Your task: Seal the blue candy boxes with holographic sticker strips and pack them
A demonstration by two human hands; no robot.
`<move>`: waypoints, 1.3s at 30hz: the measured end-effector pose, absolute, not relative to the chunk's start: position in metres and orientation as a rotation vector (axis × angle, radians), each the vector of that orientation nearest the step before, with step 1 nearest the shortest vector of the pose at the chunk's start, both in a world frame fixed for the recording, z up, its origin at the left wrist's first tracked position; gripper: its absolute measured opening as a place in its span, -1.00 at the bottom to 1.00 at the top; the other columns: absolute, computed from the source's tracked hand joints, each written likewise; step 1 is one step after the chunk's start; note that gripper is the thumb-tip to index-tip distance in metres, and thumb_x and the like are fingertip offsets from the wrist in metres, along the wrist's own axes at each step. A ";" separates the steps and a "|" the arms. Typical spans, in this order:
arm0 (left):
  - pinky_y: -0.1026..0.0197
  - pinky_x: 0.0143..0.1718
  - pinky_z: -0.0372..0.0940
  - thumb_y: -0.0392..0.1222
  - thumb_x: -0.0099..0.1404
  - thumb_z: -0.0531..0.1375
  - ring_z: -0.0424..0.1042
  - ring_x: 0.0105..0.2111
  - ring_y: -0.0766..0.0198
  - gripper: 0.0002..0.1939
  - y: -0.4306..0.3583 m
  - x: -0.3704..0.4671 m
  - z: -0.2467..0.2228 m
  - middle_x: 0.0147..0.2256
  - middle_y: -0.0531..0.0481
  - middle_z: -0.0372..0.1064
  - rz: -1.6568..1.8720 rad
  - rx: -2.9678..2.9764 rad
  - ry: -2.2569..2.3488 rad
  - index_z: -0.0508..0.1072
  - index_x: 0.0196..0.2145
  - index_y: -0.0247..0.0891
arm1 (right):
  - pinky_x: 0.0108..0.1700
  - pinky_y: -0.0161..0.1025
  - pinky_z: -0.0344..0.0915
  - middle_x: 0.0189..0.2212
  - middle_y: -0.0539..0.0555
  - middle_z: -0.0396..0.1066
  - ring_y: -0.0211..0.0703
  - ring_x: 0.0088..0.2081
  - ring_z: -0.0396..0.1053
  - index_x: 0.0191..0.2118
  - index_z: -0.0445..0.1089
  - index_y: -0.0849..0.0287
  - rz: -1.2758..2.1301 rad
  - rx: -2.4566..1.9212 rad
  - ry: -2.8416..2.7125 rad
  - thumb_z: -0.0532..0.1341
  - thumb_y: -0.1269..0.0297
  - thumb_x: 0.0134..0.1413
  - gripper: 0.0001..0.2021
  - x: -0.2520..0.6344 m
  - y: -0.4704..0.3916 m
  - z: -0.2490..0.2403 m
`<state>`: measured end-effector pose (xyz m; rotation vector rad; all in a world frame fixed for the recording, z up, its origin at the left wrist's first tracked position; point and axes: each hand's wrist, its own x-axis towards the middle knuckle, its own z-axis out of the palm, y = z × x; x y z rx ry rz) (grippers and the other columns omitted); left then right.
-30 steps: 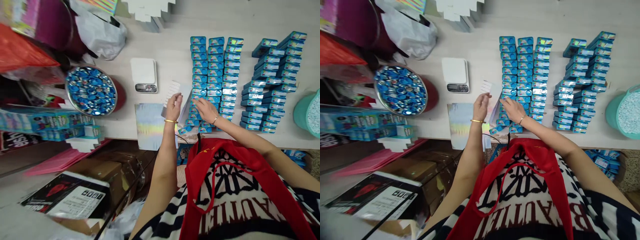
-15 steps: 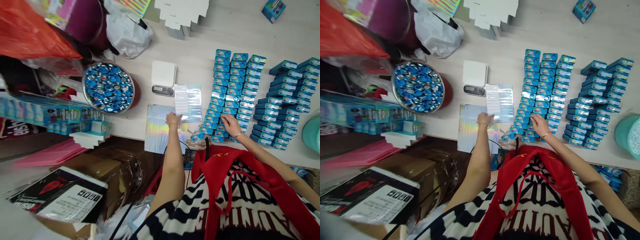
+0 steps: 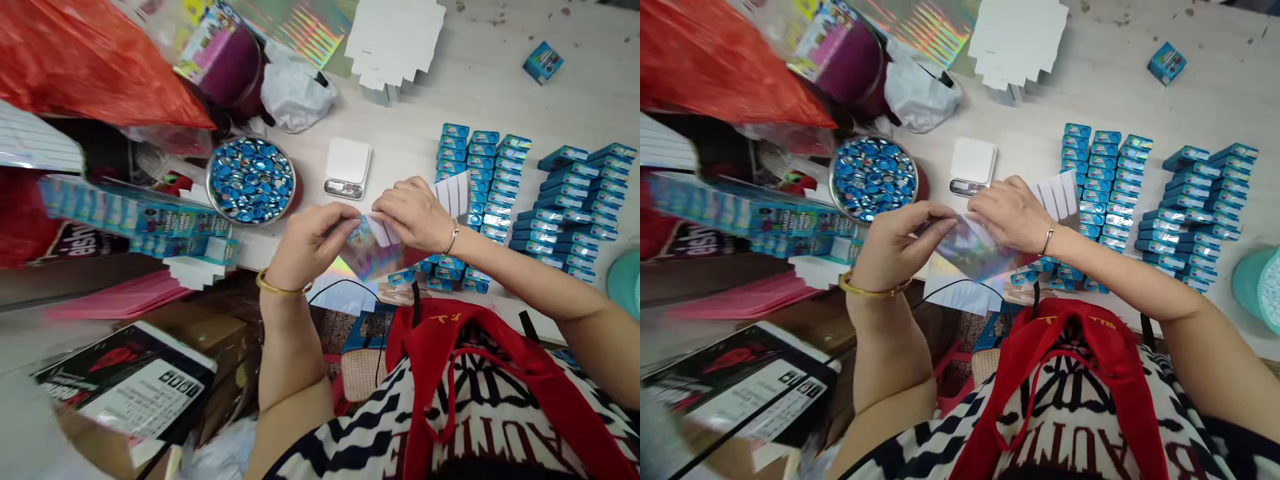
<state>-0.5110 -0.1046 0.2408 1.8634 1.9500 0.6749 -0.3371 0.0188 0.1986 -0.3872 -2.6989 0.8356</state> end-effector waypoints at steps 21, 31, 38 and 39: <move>0.10 -0.14 0.23 -0.20 0.35 0.18 0.44 -0.25 0.20 -0.90 -0.082 -0.391 0.109 -0.30 -0.07 0.51 1.252 1.820 1.935 0.45 -0.33 -0.21 | 0.00 -0.05 0.15 -0.34 0.12 0.43 -0.05 -0.20 0.34 -0.29 0.44 0.21 0.955 -1.064 -2.851 -0.03 0.11 0.39 -0.61 -0.261 0.109 0.106; 0.33 -0.34 0.26 -0.01 0.05 0.43 0.33 -0.47 0.41 -0.63 -0.113 -0.299 0.100 -0.49 0.14 0.32 1.499 0.274 1.487 0.34 -0.41 -0.22 | 0.08 0.01 0.29 -0.12 0.19 0.48 0.01 -0.03 0.40 0.02 0.45 0.14 1.435 -1.375 -1.859 -0.18 -0.42 0.19 -0.21 -0.147 -0.006 0.093; 0.33 -0.38 0.21 -0.06 -0.03 0.46 0.29 -0.49 0.42 -0.64 -0.157 -0.234 0.083 -0.51 0.14 0.32 1.280 0.229 1.413 0.36 -0.45 -0.24 | -0.21 -0.19 0.32 -0.48 -0.02 0.40 -0.20 -0.37 0.35 -0.41 0.39 0.12 1.798 -1.515 -1.311 0.28 -0.32 -0.06 -0.48 -0.078 -0.114 0.090; 0.33 -0.37 0.21 -0.07 -0.03 0.45 0.29 -0.48 0.41 -0.65 -0.163 -0.226 0.078 -0.51 0.13 0.32 1.254 0.231 1.427 0.36 -0.46 -0.24 | -0.24 -0.21 0.30 -0.53 -0.04 0.36 -0.22 -0.41 0.32 -0.44 0.36 0.12 1.771 -1.531 -1.290 0.29 -0.30 -0.05 -0.50 -0.071 -0.119 0.088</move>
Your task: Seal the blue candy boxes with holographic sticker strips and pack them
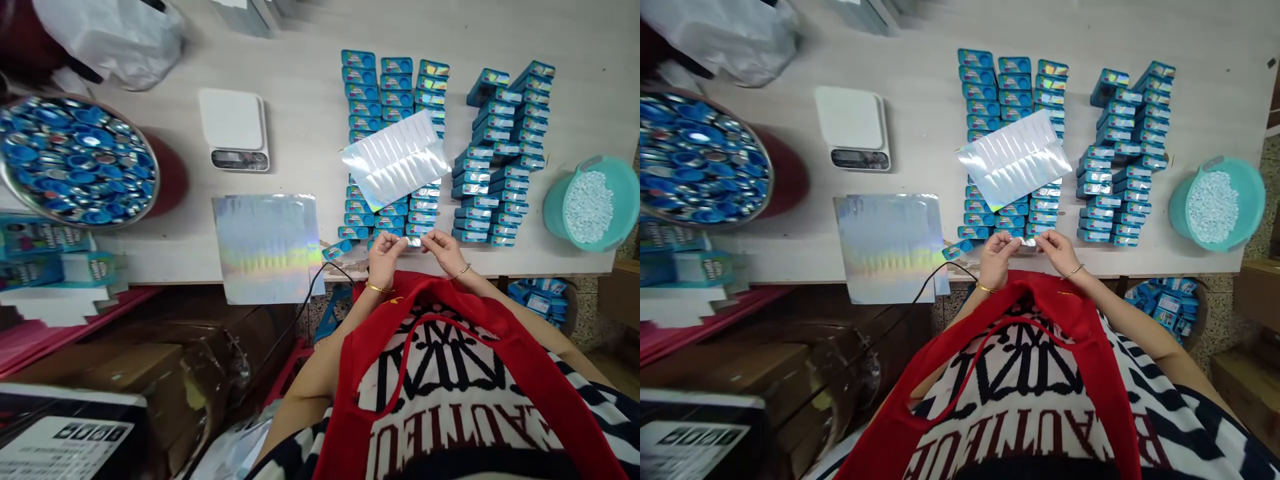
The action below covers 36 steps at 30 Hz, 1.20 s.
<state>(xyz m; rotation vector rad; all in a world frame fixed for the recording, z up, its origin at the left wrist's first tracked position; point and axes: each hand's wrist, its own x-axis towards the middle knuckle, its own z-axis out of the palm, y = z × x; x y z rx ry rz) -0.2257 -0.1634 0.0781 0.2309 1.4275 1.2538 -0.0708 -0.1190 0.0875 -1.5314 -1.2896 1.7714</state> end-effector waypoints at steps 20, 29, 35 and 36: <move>-0.08 0.10 0.09 -0.19 0.18 0.28 0.30 -0.04 0.03 -0.91 -0.175 -0.171 0.015 -0.19 -0.08 0.37 0.736 1.019 2.184 0.46 -0.44 -0.22 | -0.38 -0.29 0.10 -0.62 -0.13 0.16 -0.31 -0.50 0.08 -0.50 0.28 0.13 1.474 -1.837 -1.125 0.26 -0.04 0.03 -0.65 -0.024 -0.147 -0.002; -0.09 0.07 0.09 -0.17 0.23 0.25 0.29 -0.02 -0.03 -0.89 -0.172 -0.170 0.011 -0.15 -0.13 0.36 0.604 1.144 2.200 0.45 -0.42 -0.22 | -0.34 -0.30 0.12 -0.56 -0.11 0.18 -0.29 -0.45 0.11 -0.46 0.29 0.13 1.441 -1.834 -1.210 0.22 -0.04 0.07 -0.67 -0.022 -0.150 -0.018; -0.15 0.08 0.08 -0.15 0.24 0.23 0.26 0.04 -0.11 -0.90 -0.171 -0.168 0.013 -0.09 -0.20 0.34 0.516 1.193 2.207 0.42 -0.35 -0.22 | -0.34 -0.28 0.16 -0.58 -0.11 0.17 -0.27 -0.48 0.11 -0.39 0.34 0.15 1.469 -1.829 -1.240 0.19 -0.05 0.10 -0.67 -0.022 -0.151 -0.031; -0.16 0.09 0.09 -0.13 0.23 0.24 0.26 0.04 -0.13 -0.87 -0.171 -0.168 0.014 -0.08 -0.22 0.33 0.517 1.182 2.222 0.41 -0.29 -0.21 | -0.33 -0.27 0.18 -0.58 -0.12 0.16 -0.26 -0.49 0.12 -0.32 0.38 0.17 1.468 -1.845 -1.237 0.19 -0.04 0.11 -0.68 -0.021 -0.151 -0.032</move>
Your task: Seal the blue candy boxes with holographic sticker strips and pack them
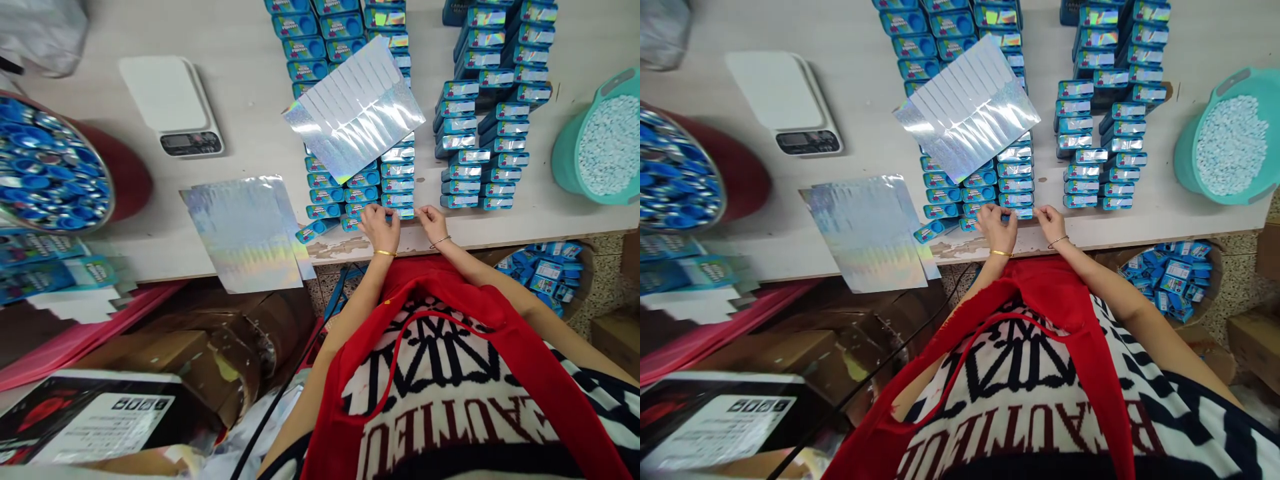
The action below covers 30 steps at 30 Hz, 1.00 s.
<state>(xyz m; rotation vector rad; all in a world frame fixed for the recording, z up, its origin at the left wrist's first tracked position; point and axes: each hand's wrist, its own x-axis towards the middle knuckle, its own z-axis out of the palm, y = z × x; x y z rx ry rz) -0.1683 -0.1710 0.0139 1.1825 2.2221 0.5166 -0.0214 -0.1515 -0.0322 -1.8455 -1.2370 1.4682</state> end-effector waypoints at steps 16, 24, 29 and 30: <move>-0.24 0.35 -0.25 0.17 0.20 0.26 -0.10 0.38 -0.21 -0.20 -0.170 -0.186 0.021 0.34 -0.40 0.01 0.274 1.695 2.026 0.23 0.26 -0.31 | 0.17 0.03 0.26 0.00 0.34 0.41 0.04 0.05 0.36 0.44 -0.15 0.36 1.144 -1.800 -1.952 -0.23 0.07 0.38 -0.34 -0.021 -0.143 -0.003; -0.27 0.38 -0.58 -0.05 0.09 0.31 -0.49 0.44 -0.16 0.11 -0.124 -0.188 0.019 0.45 -0.30 -0.45 -0.171 1.990 1.732 -0.14 0.43 -0.45 | 0.43 0.21 -0.43 0.47 0.25 -0.29 0.11 0.47 -0.41 0.45 -0.15 0.34 0.764 -1.701 -2.470 -0.12 0.00 0.37 -0.31 -0.060 -0.045 0.009; -0.26 0.39 -0.56 -0.13 0.12 0.23 -0.48 0.45 -0.10 0.06 -0.121 -0.179 0.010 0.44 -0.33 -0.47 -0.225 2.003 1.748 -0.19 0.42 -0.56 | 0.41 0.26 -0.53 0.47 0.22 -0.32 0.09 0.47 -0.43 0.46 -0.17 0.29 0.739 -1.677 -2.560 -0.09 -0.03 0.35 -0.28 -0.056 -0.044 -0.005; -0.26 0.39 -0.55 -0.13 0.12 0.22 -0.48 0.45 -0.09 0.06 -0.121 -0.177 0.010 0.44 -0.32 -0.47 -0.225 2.007 1.740 -0.20 0.42 -0.55 | 0.41 0.26 -0.53 0.47 0.22 -0.31 0.10 0.47 -0.42 0.46 -0.17 0.29 0.725 -1.664 -2.571 -0.08 -0.06 0.34 -0.27 -0.053 -0.044 -0.006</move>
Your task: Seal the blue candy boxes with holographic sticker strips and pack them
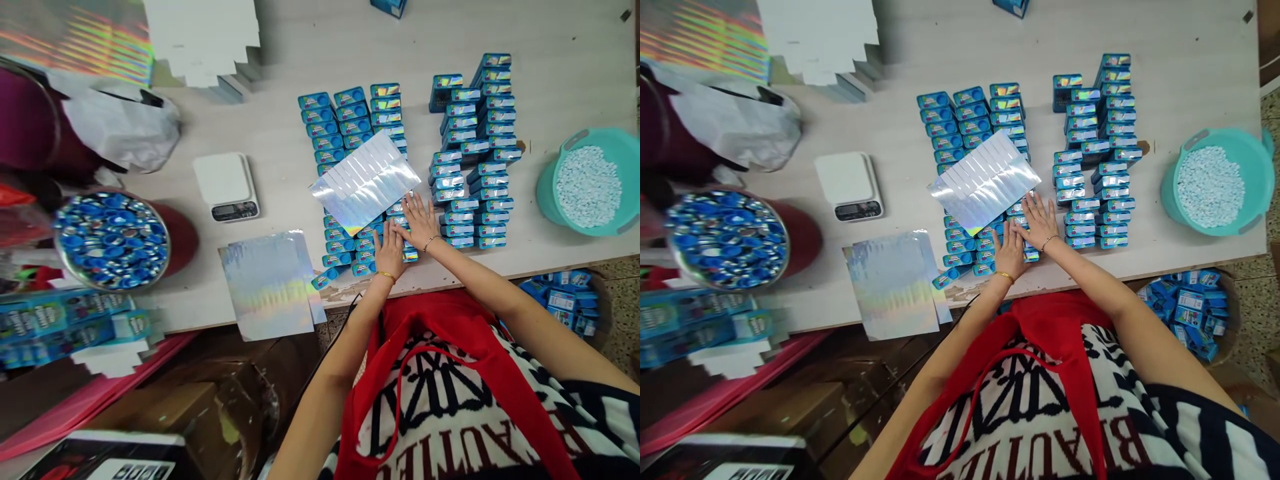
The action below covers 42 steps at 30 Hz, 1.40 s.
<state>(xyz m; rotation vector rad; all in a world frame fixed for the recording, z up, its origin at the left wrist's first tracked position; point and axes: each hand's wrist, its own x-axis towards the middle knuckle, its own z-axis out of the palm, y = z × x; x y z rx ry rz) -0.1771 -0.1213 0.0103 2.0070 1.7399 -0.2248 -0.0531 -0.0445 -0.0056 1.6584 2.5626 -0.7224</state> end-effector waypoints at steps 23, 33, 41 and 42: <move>-0.35 0.39 -0.33 -0.08 0.29 0.14 0.09 0.35 -0.06 -0.43 -0.092 -0.165 0.038 0.29 -0.18 0.21 0.151 1.923 1.518 0.33 0.23 -0.21 | 0.41 0.30 -0.46 0.44 0.22 -0.09 0.19 0.46 -0.33 0.40 0.06 0.25 -0.594 1.506 2.700 -0.12 -0.23 0.30 -0.22 -0.018 -0.011 0.018; -0.49 0.31 -0.43 0.25 0.36 0.04 -0.30 0.41 -0.36 -0.16 -0.009 -0.261 0.004 0.43 -0.30 -0.23 0.078 1.635 2.178 0.05 0.39 -0.36 | 0.41 0.28 -0.30 0.40 0.27 0.01 0.19 0.44 -0.20 0.35 0.15 0.23 -0.599 1.599 2.723 -0.02 -0.17 0.31 -0.30 -0.008 -0.002 0.017; -0.28 0.39 -0.31 0.27 0.40 -0.08 -0.47 0.44 -0.13 -0.10 0.002 -0.229 0.005 0.43 -0.41 -0.35 0.405 1.723 2.068 -0.10 0.42 -0.50 | 0.40 0.32 -0.37 0.46 0.22 -0.20 0.16 0.47 -0.38 0.42 -0.03 0.16 -0.556 1.695 2.730 -0.16 -0.16 0.34 -0.30 -0.026 0.115 0.016; -0.25 0.39 -0.28 0.31 0.36 -0.05 -0.49 0.44 -0.12 -0.06 0.002 -0.217 0.004 0.44 -0.39 -0.36 0.395 1.810 1.950 -0.10 0.42 -0.47 | 0.40 0.33 -0.39 0.47 0.20 -0.24 0.15 0.47 -0.41 0.44 -0.08 0.14 -0.550 1.689 2.749 -0.19 -0.18 0.34 -0.29 -0.034 0.138 0.013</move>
